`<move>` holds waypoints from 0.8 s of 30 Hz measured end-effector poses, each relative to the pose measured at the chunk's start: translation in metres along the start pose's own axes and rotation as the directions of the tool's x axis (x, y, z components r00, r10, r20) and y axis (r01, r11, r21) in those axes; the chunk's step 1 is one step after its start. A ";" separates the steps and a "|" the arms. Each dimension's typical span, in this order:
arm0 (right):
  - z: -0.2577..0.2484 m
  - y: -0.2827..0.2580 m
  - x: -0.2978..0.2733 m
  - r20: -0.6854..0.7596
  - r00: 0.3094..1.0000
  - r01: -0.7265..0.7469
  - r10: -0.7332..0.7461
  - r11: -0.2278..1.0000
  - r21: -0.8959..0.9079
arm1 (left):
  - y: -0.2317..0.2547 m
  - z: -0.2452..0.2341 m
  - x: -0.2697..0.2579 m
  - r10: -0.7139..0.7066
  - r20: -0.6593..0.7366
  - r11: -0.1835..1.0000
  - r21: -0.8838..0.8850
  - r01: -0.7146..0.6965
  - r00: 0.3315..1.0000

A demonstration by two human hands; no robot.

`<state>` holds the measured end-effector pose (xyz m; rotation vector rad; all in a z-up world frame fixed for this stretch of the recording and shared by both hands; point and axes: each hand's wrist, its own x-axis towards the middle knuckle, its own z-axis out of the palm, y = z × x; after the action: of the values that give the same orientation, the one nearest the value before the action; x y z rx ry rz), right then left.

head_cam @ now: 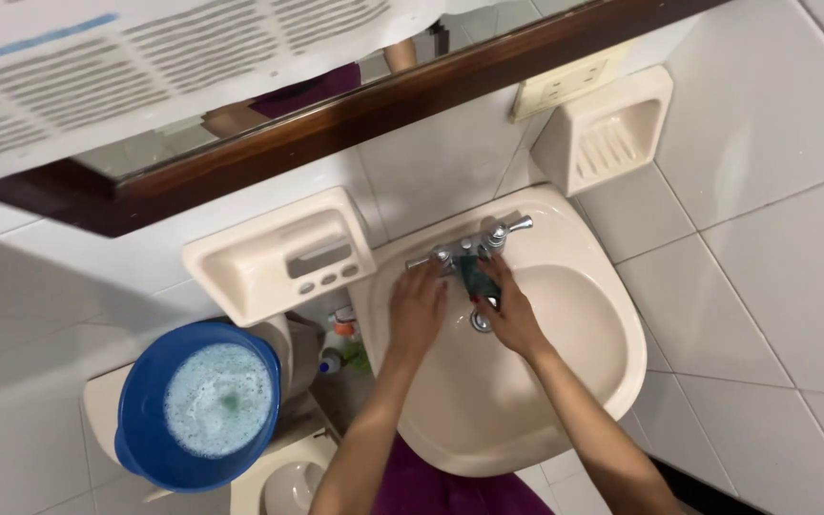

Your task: The person cleans a bathroom by wiping the toilet tank, seat, and lid with a soapy sponge, then rinses and wipes the sink basin, faucet, and wall-mounted soap dishes. The person repeatedly dips the sponge into a blue bucket of soapy water during the process.

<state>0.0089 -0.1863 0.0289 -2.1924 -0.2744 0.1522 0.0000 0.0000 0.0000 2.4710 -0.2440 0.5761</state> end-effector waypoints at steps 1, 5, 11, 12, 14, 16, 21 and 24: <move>0.001 0.009 0.000 -0.019 0.996 -0.084 0.091 0.968 0.236 | 0.002 0.025 -0.011 0.053 0.034 0.988 0.142 -0.058 0.998; 0.008 0.068 -0.002 -0.091 0.973 -0.090 0.212 0.713 0.695 | 0.034 0.076 -0.016 0.266 0.062 0.964 0.000 -0.266 0.962; 0.017 0.113 -0.020 -0.077 0.931 -0.187 0.358 0.646 0.740 | 0.032 0.066 0.019 0.111 0.184 0.993 -0.066 -0.100 0.977; 0.015 0.117 -0.031 -0.079 0.928 -0.187 0.363 0.642 0.743 | 0.029 0.063 0.015 0.115 0.191 0.992 -0.066 -0.104 0.975; 0.006 0.125 -0.050 -0.199 0.888 -0.159 0.415 0.682 0.713 | 0.025 0.057 0.013 0.152 0.202 0.984 -0.125 -0.128 0.968; -0.007 0.136 -0.078 -0.362 0.846 -0.123 0.391 0.804 0.581 | 0.019 0.069 0.000 0.181 0.085 0.982 -0.068 -0.176 0.980; -0.020 0.150 -0.152 -0.684 0.671 -0.442 0.286 0.895 -0.059 | -0.024 0.098 -0.003 0.219 -0.001 0.962 0.169 -0.216 0.976; -0.016 0.171 -0.176 -0.753 0.649 -0.492 0.114 0.817 -0.301 | -0.008 0.070 0.059 0.196 -0.110 0.924 0.352 -0.146 0.975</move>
<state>-0.1342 -0.3412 -0.0976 -2.5877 0.5922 -0.6535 0.0791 -0.0366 -0.0294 2.7425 -0.3288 0.9367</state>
